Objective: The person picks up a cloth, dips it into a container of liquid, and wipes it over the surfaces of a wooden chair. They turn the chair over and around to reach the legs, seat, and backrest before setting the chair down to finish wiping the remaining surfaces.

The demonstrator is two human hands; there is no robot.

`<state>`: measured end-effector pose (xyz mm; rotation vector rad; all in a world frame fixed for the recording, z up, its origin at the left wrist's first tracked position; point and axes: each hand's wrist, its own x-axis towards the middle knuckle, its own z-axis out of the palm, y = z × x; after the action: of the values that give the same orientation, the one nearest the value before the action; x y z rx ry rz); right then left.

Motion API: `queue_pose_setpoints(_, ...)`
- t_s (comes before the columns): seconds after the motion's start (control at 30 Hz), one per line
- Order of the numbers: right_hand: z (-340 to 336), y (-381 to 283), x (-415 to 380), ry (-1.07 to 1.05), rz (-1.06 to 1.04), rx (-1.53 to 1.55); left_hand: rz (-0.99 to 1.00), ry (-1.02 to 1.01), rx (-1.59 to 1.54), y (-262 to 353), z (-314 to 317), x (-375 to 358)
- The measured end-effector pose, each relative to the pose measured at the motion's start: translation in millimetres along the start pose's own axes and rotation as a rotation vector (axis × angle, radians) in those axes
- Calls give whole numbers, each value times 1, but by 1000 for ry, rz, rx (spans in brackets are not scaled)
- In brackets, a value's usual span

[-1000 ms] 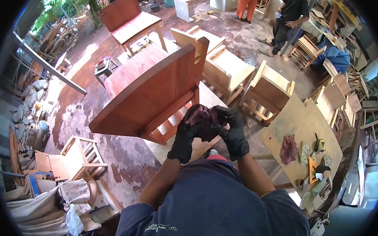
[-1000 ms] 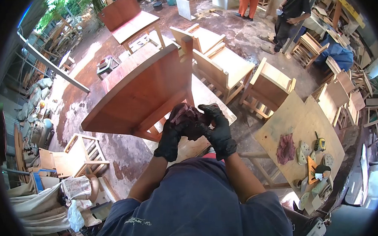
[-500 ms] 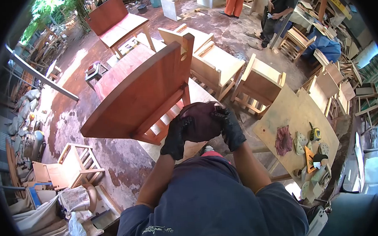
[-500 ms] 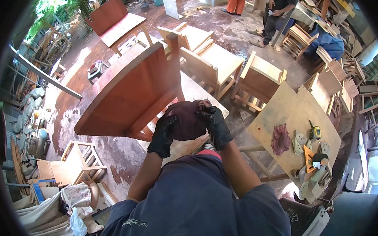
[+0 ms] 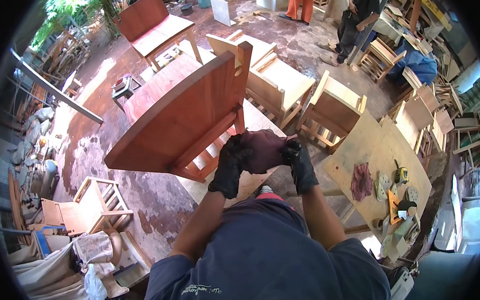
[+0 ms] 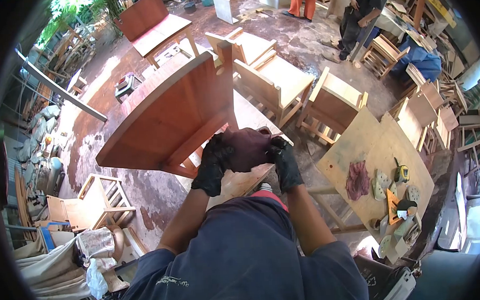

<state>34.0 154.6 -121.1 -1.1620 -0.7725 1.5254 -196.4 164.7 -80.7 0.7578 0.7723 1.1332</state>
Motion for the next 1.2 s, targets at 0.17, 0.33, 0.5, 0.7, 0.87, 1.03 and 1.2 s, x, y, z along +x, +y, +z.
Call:
queue_pose_setpoints(0.17,-10,10,5,173,-439,-291,46,-72,199,24,1,6)
queue_pose_setpoints(0.33,53,-42,-36,-247,-552,-340,-22,-193,300,42,25,6)
queue_pose_setpoints(0.5,51,5,-2,-150,-444,-121,110,-192,407,43,24,20)
queue_pose_setpoints(0.7,34,-12,-14,-97,-308,53,92,-118,341,12,-5,10)
queue_pose_setpoints(0.87,42,-25,-17,-112,-166,68,54,-90,460,3,9,-10)
queue_pose_setpoints(1.03,26,-17,-8,-227,-274,-90,42,-144,313,6,10,4)
queue_pose_setpoints(1.2,32,1,-6,-158,-140,76,-65,-137,379,15,16,18)
